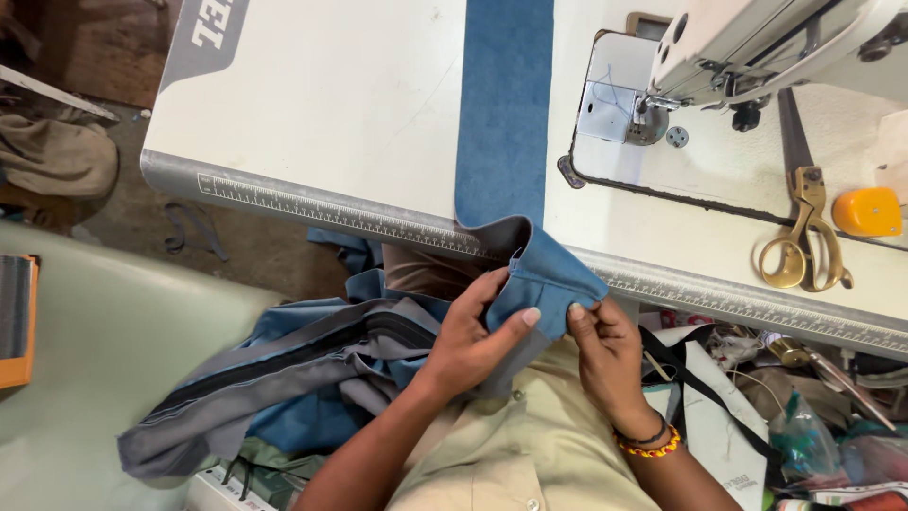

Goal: The person uses a small blade to trim excess fabric from the edges of a blue and gray bag. They repeatedly adjust the bag and cut small sections along the seams, then place the blade on the table.

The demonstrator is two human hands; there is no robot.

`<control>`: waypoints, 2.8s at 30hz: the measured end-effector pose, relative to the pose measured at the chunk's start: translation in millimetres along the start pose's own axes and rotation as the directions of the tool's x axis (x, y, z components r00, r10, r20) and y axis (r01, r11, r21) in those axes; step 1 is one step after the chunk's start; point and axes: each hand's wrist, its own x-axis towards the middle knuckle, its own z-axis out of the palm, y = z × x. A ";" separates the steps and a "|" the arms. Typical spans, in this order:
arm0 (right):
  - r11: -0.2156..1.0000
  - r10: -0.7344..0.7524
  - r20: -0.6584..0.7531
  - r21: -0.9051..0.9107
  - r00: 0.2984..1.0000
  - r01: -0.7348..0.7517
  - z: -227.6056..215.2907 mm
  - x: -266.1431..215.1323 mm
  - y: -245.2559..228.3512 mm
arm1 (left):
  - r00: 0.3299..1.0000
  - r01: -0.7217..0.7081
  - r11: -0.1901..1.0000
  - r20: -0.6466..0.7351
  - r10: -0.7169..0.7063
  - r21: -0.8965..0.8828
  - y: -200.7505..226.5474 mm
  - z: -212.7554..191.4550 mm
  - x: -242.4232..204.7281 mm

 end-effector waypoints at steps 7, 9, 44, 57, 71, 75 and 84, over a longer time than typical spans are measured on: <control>0.994 0.002 0.009 -0.113 1.000 -0.001 -9.3 -1.1 -0.3 | 0.995 0.037 0.991 -0.100 -0.025 0.129 1.7 4.2 10.5; 0.972 0.015 -0.002 -0.236 1.000 -0.016 -12.0 -3.3 -6.5 | 0.994 0.007 0.995 -0.106 0.005 0.104 -1.7 5.2 11.1; 0.508 -0.428 0.360 -0.663 0.829 0.550 12.1 3.8 -83.2 | 0.946 -0.272 0.858 -0.044 0.322 0.436 -7.4 24.2 1.4; 0.616 -0.421 0.312 -0.591 0.852 0.521 12.7 8.0 -77.8 | 0.943 -0.295 0.861 -0.018 0.332 0.414 -14.5 19.7 -0.6; 0.140 -0.651 0.023 -0.979 0.758 0.150 -121.4 59.5 -112.7 | 0.984 0.011 1.000 -0.179 -0.012 -0.009 -42.1 11.7 -3.2; -0.078 -0.626 0.167 -0.985 0.761 0.151 -140.5 70.9 -119.5 | 0.980 0.009 0.993 -0.197 0.015 0.119 -47.6 9.3 -1.9; 0.052 -0.578 -0.038 -0.999 0.815 -0.010 -138.7 52.9 -101.0 | 0.942 0.044 0.997 -0.336 -0.021 0.063 -39.4 -5.4 -4.7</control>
